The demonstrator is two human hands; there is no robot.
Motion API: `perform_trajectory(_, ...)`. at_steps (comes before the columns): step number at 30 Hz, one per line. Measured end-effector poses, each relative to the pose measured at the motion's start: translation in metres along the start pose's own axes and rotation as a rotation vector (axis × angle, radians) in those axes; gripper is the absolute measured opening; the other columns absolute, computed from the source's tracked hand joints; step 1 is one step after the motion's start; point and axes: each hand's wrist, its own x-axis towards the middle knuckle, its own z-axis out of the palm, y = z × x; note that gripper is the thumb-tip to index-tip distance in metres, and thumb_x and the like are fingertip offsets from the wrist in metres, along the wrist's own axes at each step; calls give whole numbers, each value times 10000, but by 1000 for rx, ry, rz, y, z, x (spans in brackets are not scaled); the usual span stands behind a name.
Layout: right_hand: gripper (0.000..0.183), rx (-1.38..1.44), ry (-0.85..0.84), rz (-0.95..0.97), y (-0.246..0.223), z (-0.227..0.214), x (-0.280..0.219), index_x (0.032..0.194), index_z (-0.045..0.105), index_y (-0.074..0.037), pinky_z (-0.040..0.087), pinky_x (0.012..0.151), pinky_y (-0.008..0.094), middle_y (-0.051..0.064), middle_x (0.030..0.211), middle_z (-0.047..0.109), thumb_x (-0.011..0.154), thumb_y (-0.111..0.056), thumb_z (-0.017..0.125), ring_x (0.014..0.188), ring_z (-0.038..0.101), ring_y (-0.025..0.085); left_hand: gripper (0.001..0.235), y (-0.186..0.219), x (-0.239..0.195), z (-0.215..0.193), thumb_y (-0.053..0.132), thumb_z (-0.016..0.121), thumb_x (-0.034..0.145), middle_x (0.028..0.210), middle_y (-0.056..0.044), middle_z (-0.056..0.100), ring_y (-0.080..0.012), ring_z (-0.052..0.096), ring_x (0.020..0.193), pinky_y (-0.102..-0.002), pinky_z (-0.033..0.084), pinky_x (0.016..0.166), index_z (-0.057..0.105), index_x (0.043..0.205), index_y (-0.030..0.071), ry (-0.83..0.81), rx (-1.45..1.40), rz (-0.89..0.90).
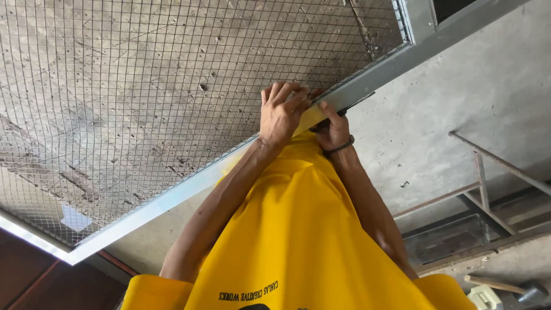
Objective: Assembling a metal frame with wire mesh using a utility knife
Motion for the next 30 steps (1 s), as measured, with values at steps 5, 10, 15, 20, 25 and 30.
perform_trajectory(5, 173, 2, -69, 14, -10, 23, -5, 1162, 691, -30, 589, 1001, 499, 132, 1151, 743, 1007, -96, 654, 1051, 723, 276, 189, 0, 5, -4, 218, 849, 847, 984, -7, 676, -199, 606, 1017, -358, 409, 903, 777, 994, 125, -98, -51, -118)
perform_trajectory(10, 211, -82, -36, 39, -5, 3, 5, 1169, 703, -15, 603, 975, 554, 167, 1124, 756, 980, -100, 668, 1024, 755, 335, 286, -7, 8, -4, 250, 884, 810, 963, -14, 684, -187, 599, 1006, -348, 400, 894, 782, 1043, 120, -186, -75, -170)
perform_trajectory(15, 212, -77, -53, 51, -7, 8, 4, 1177, 689, -12, 600, 982, 562, 184, 1122, 752, 982, -87, 651, 1033, 751, 352, 347, -7, 13, -4, 265, 916, 757, 934, -2, 685, -174, 601, 964, -343, 401, 869, 773, 1045, 135, -225, -58, -209)
perform_trajectory(20, 142, -232, 17, 76, -19, -6, -6, 1143, 686, -50, 639, 849, 394, 60, 1056, 742, 1013, -101, 662, 915, 729, 193, 346, -11, 9, 1, 287, 906, 779, 948, 21, 651, -153, 579, 969, -343, 398, 867, 757, 1063, 157, -227, -60, -220)
perform_trajectory(25, 253, -213, 137, 74, -14, 11, -9, 1175, 645, -25, 624, 643, 329, 85, 1011, 732, 966, -128, 745, 809, 725, 208, 353, -5, 5, -5, 247, 881, 825, 998, 7, 619, -174, 569, 987, -346, 408, 868, 733, 1128, 143, -218, -59, -213)
perform_trajectory(30, 232, -277, 127, 6, -52, 117, -38, 1160, 664, -119, 472, 561, 186, -13, 998, 693, 954, -160, 763, 837, 674, 109, 268, 7, 14, -5, 277, 830, 887, 1018, 23, 612, -166, 545, 1001, -325, 394, 858, 739, 1126, 198, -87, 32, -102)
